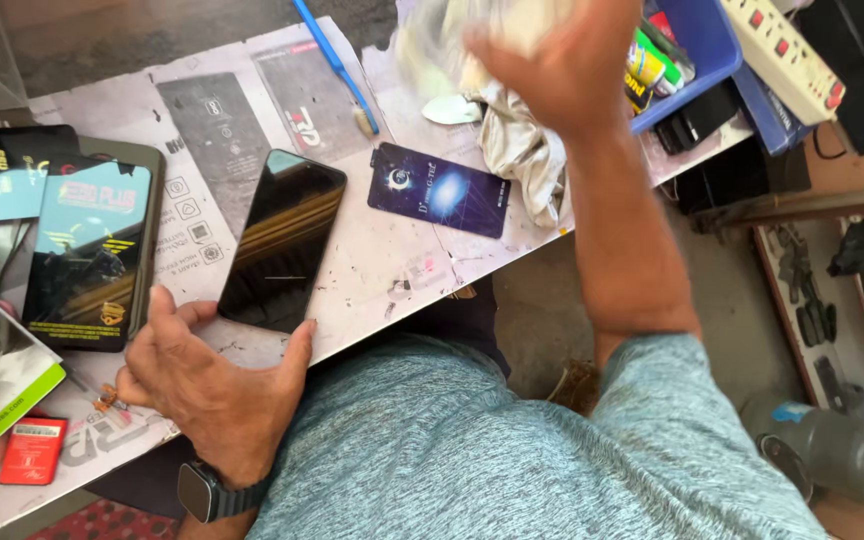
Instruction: The person cleans a smartphone screen with a cloth and a plastic card, then aligns and applies a new screen protector. They use a card to smooth the surface and remove bubbles, followed by a final wipe with a cloth and a spray bottle.
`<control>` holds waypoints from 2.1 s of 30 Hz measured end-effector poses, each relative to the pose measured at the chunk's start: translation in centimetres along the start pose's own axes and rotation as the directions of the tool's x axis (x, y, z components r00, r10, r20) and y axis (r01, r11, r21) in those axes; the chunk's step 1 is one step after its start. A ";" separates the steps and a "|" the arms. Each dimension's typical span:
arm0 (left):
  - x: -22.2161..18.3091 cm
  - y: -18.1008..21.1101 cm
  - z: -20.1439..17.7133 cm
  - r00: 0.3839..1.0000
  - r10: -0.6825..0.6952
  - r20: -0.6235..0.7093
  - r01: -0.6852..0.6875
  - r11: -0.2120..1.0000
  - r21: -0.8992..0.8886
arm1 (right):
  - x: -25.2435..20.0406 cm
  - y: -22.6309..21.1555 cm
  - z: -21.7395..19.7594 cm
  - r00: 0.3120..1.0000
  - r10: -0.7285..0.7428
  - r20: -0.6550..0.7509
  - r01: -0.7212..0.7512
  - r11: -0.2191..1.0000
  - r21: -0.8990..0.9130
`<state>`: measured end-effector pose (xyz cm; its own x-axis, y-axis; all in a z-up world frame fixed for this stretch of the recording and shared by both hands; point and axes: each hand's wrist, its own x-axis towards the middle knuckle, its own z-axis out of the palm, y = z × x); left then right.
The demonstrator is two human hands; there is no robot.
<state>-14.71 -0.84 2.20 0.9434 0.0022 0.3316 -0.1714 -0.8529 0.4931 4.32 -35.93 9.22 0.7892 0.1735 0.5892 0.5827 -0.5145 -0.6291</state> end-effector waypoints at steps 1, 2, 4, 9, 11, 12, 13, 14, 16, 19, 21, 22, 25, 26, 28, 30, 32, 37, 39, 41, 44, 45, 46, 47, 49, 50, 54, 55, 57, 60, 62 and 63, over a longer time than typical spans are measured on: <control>0.0 0.1 0.0 1.000 -0.008 0.003 0.008 1.000 -0.004 | -0.4 -1.1 0.7 0.994 -0.008 0.113 -0.019 0.970 0.243; 0.3 0.1 0.0 1.000 -0.008 0.003 0.008 1.000 -0.010 | -1.2 -2.5 1.6 0.976 -0.046 0.215 -0.061 0.884 0.463; 0.5 0.3 -0.2 1.000 -0.021 0.004 0.021 1.000 -0.012 | -3.4 -5.7 3.7 0.907 -0.185 0.379 -0.213 0.574 0.790; 0.6 0.4 -0.2 0.999 -0.032 -0.008 0.032 0.999 -0.029 | -6.5 -9.5 7.8 0.835 -0.248 0.492 -0.529 -0.110 0.842; 0.6 0.4 -0.2 1.000 -0.029 -0.008 0.028 0.999 -0.031 | -6.8 -9.6 8.9 0.843 -0.240 0.482 -0.534 -0.265 0.803; 0.7 0.4 -0.2 1.000 -0.023 -0.011 0.023 0.999 -0.032 | -6.8 -9.5 9.4 0.845 -0.247 0.475 -0.534 -0.313 0.786; 0.7 0.3 -0.2 1.000 -0.017 -0.014 0.017 0.999 -0.032 | -6.7 -9.4 9.7 0.846 -0.253 0.468 -0.532 -0.361 0.766; 0.7 0.3 -0.2 1.000 -0.014 -0.014 0.013 0.999 -0.035 | -6.7 -9.4 9.9 0.851 -0.248 0.464 -0.525 -0.374 0.764; 0.7 0.3 -0.1 1.000 -0.014 -0.022 0.013 0.999 -0.044 | -6.5 -9.5 10.2 0.857 -0.239 0.456 -0.515 -0.402 0.757; 0.8 0.4 -0.1 0.999 -0.035 -0.028 0.033 0.998 -0.045 | -5.9 -10.2 9.6 0.875 -0.137 0.465 -0.484 -0.258 0.836; 0.9 0.5 -0.1 0.999 -0.038 -0.028 0.037 0.998 -0.055 | -5.0 -10.3 8.2 0.905 -0.150 0.398 -0.361 0.223 0.905; 0.8 0.5 -0.1 0.999 -0.044 -0.024 0.042 0.997 -0.064 | -4.6 -10.5 7.2 0.907 -0.173 0.384 -0.271 0.458 0.847; 0.0 -0.1 0.2 0.998 -0.016 -0.054 0.010 0.994 -0.104 | -4.0 -12.3 4.5 0.871 -0.239 0.429 0.052 0.913 0.404; 0.0 -0.5 0.4 0.997 0.005 -0.079 -0.014 0.993 -0.115 | -4.0 -13.1 4.2 0.838 -0.227 0.496 0.104 0.959 0.263; -0.3 -0.9 0.6 0.998 0.006 -0.060 -0.013 0.995 -0.101 | -3.7 -14.7 3.9 0.757 -0.171 0.631 0.215 0.977 0.006; -0.5 -1.1 0.7 0.998 0.018 -0.053 -0.023 0.994 -0.104 | -3.8 -15.3 4.7 0.676 -0.088 0.732 0.277 0.951 -0.141; -0.7 -1.2 0.7 0.998 0.031 -0.060 -0.038 0.992 -0.117 | -4.0 -15.8 5.6 0.601 -0.026 0.799 0.315 0.926 -0.207; -1.0 -1.5 0.8 0.997 0.035 -0.062 -0.042 0.992 -0.119 | -3.9 -16.0 7.4 0.544 -0.052 0.838 0.331 0.931 -0.157; -1.0 -1.6 0.8 0.997 0.039 -0.065 -0.047 0.991 -0.122 | -3.9 -16.1 7.9 0.546 -0.052 0.836 0.337 0.927 -0.162; -0.7 -1.7 0.9 0.996 0.052 -0.074 -0.061 0.990 -0.126 | -4.0 -16.0 8.3 0.565 -0.049 0.824 0.343 0.922 -0.180; -0.8 -1.4 0.8 0.997 0.037 -0.072 -0.046 0.990 -0.130 | -3.9 -15.5 8.7 0.566 -0.004 0.824 0.334 0.915 -0.225; -0.8 -1.4 0.8 0.997 0.034 -0.070 -0.043 0.990 -0.133 | -3.9 -15.5 8.6 0.575 -0.004 0.818 0.334 0.914 -0.230; -0.8 -1.4 0.7 0.997 0.031 -0.067 -0.040 0.990 -0.136 | -3.9 -15.4 8.4 0.584 -0.003 0.812 0.333 0.913 -0.236; -0.8 -1.4 0.7 0.998 0.028 -0.065 -0.037 0.990 -0.139 | -3.9 -15.4 8.3 0.593 -0.003 0.805 0.332 0.912 -0.241; -0.7 -1.4 0.6 0.997 0.030 -0.066 -0.039 0.990 -0.137 | -3.9 -15.3 8.2 0.608 -0.055 0.792 0.338 0.920 -0.196; -0.7 -1.3 0.6 0.997 0.030 -0.065 -0.039 0.990 -0.136 | -3.9 -15.3 8.2 0.614 -0.080 0.785 0.341 0.924 -0.172; -0.7 -1.3 0.6 0.998 0.031 -0.053 -0.038 0.990 -0.137 | -4.4 -15.1 8.5 0.632 -0.101 0.768 0.328 0.933 -0.147; -0.7 -1.3 0.6 0.998 0.029 -0.050 -0.036 0.990 -0.138 | -4.3 -14.9 8.5 0.642 -0.118 0.758 0.320 0.939 -0.125; -0.7 -1.3 0.6 0.998 0.029 -0.052 -0.036 0.990 -0.136 | -4.2 -14.8 8.4 0.645 -0.135 0.752 0.320 0.942 -0.106; -0.6 -1.3 0.7 0.998 0.027 -0.061 -0.035 0.991 -0.133 | -4.1 -14.9 8.5 0.635 -0.126 0.762 0.337 0.933 -0.126; -0.7 -1.2 0.8 0.998 0.013 -0.055 -0.021 0.990 -0.137 | -4.1 -14.9 8.6 0.640 -0.105 0.761 0.336 0.929 -0.154; -0.7 -1.2 0.8 0.998 0.016 -0.056 -0.024 0.990 -0.139 | -4.2 -15.0 8.4 0.644 -0.098 0.759 0.328 0.931 -0.159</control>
<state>-14.96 -0.18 0.74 0.9232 0.0177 0.3840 -0.2314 -0.7721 0.5918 -6.11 -21.91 11.92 0.5984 0.7992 0.0560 0.7709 -0.5553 -0.3119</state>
